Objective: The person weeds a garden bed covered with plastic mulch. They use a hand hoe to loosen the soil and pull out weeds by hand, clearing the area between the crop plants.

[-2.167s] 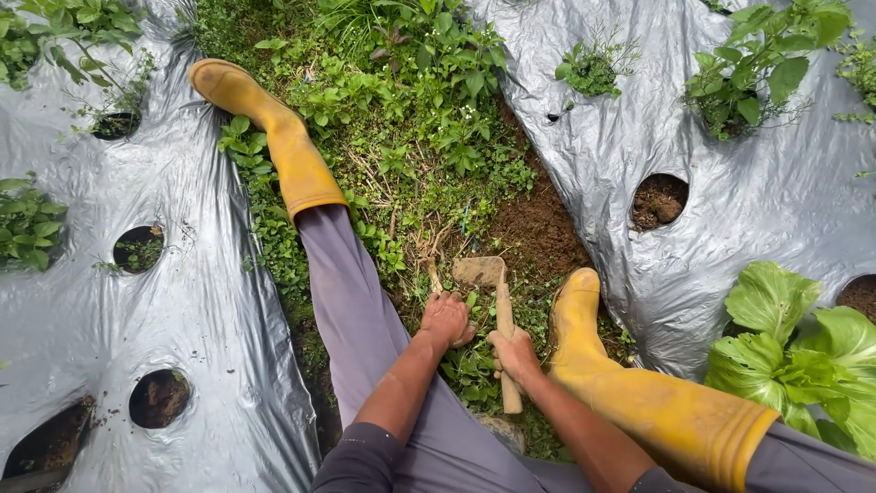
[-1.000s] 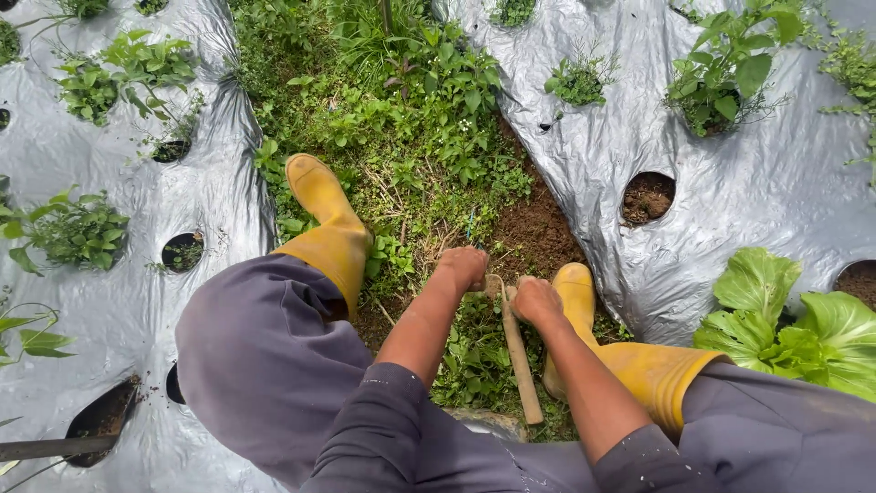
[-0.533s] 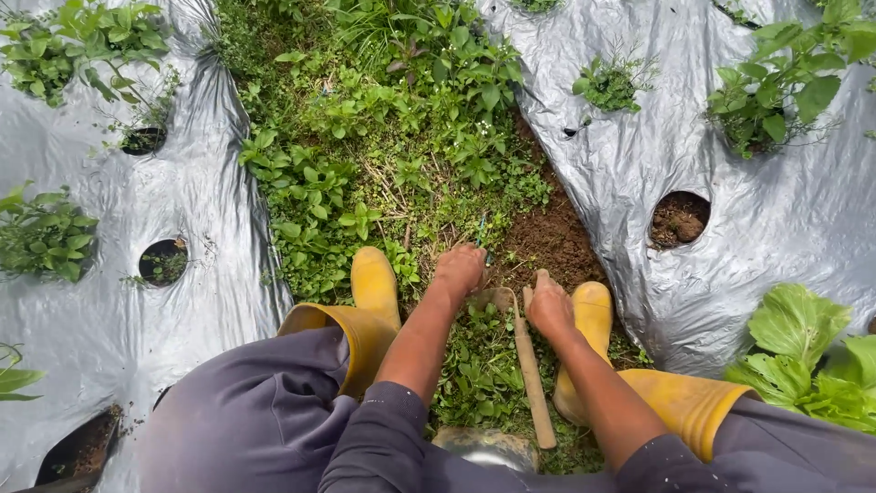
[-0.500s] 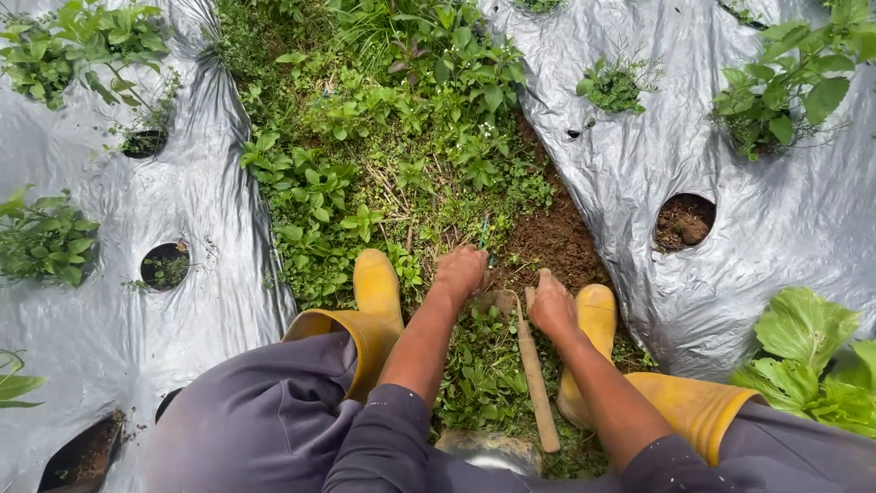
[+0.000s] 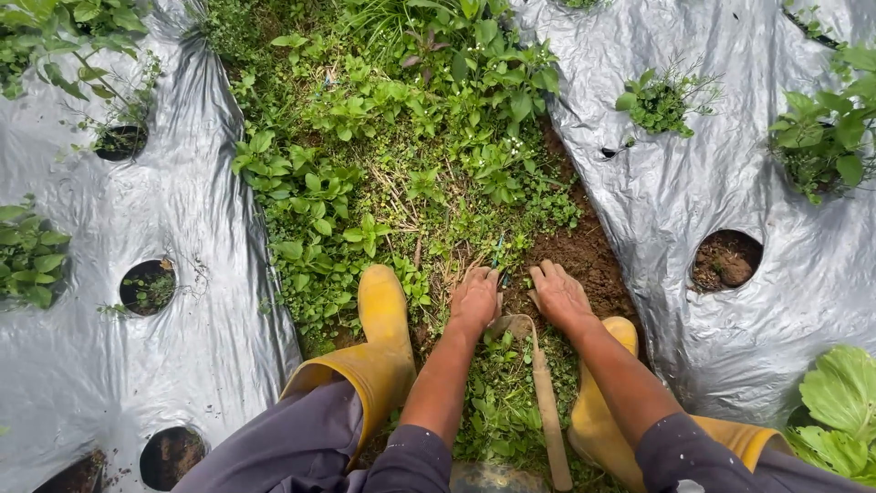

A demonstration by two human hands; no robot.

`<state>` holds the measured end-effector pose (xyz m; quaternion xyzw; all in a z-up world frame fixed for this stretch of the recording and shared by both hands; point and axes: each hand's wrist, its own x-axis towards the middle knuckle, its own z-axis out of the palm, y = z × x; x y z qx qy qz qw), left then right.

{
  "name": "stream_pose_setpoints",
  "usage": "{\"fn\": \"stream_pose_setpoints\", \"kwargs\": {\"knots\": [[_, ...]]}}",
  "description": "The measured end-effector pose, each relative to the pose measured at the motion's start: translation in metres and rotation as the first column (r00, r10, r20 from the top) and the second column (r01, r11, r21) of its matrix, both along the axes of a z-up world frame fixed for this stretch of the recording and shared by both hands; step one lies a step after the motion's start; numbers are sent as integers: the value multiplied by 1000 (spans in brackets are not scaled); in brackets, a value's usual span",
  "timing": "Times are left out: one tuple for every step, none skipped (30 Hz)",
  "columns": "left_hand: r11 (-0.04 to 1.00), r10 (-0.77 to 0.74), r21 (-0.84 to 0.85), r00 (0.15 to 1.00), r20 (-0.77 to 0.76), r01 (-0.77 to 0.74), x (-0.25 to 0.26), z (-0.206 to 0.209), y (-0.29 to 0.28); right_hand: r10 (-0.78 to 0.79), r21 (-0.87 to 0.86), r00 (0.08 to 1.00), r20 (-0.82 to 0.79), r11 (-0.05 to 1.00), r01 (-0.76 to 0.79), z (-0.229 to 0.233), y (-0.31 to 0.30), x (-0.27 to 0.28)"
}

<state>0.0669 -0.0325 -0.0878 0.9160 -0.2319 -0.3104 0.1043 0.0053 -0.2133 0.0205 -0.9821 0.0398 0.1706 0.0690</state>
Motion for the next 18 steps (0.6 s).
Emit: {"fn": "stream_pose_setpoints", "kwargs": {"knots": [[1000,9,-2,1000,-15,-9,0,18,1,27,-38,997,74,999,-24,-19,-1,0],[1000,18,-5,999,-31,-19,0,36,2,56,-78,988,146,996,-45,-38,-2,-1],[1000,24,-2,999,-34,-24,-1,39,5,61,-75,988,144,996,-50,-42,-2,-1],[999,32,-19,998,-53,-33,-2,41,7,55,-69,991,122,997,-46,-45,-2,0],[998,40,-36,997,-71,-43,-3,44,10,49,-63,994,100,997,-42,-49,-2,0],[998,43,-35,996,-73,-46,-4,22,12,52,-62,994,98,997,-46,-44,-4,3],[999,31,-40,998,-61,-34,-6,-1,13,11,-35,998,61,999,-9,-40,-6,6],[999,19,-47,999,-46,-21,-7,-23,14,-30,-11,999,25,999,30,-34,-10,10],[999,21,-47,999,-46,-24,-9,-18,14,-27,-11,999,25,1000,27,-42,-11,9],[998,18,-57,1000,-25,-20,-9,-13,13,-177,104,980,92,980,167,-49,-12,9],[998,16,-68,1000,-4,-16,-10,-8,13,-328,227,934,140,929,292,-57,-14,8],[998,15,-69,1000,-2,-15,-9,-19,13,-328,226,934,142,929,292,-58,-22,9],[997,17,-76,1000,4,-17,-9,-30,13,-473,336,857,205,856,392,-60,-30,10],[996,19,-86,1000,10,-18,-8,-40,11,-608,448,754,248,763,467,-61,-39,11],[996,18,-88,1000,11,-17,-8,-27,11,-608,446,753,251,763,467,-48,-33,17],[996,30,-89,1000,-1,-30,-8,-13,11,-733,578,646,210,627,523,-35,-27,23],[995,42,-89,999,-14,-43,-8,0,12,-837,692,528,146,468,550,-22,-21,29],[995,44,-88,999,-14,-46,-9,6,12,-836,692,530,145,468,549,-20,-20,34]]}}
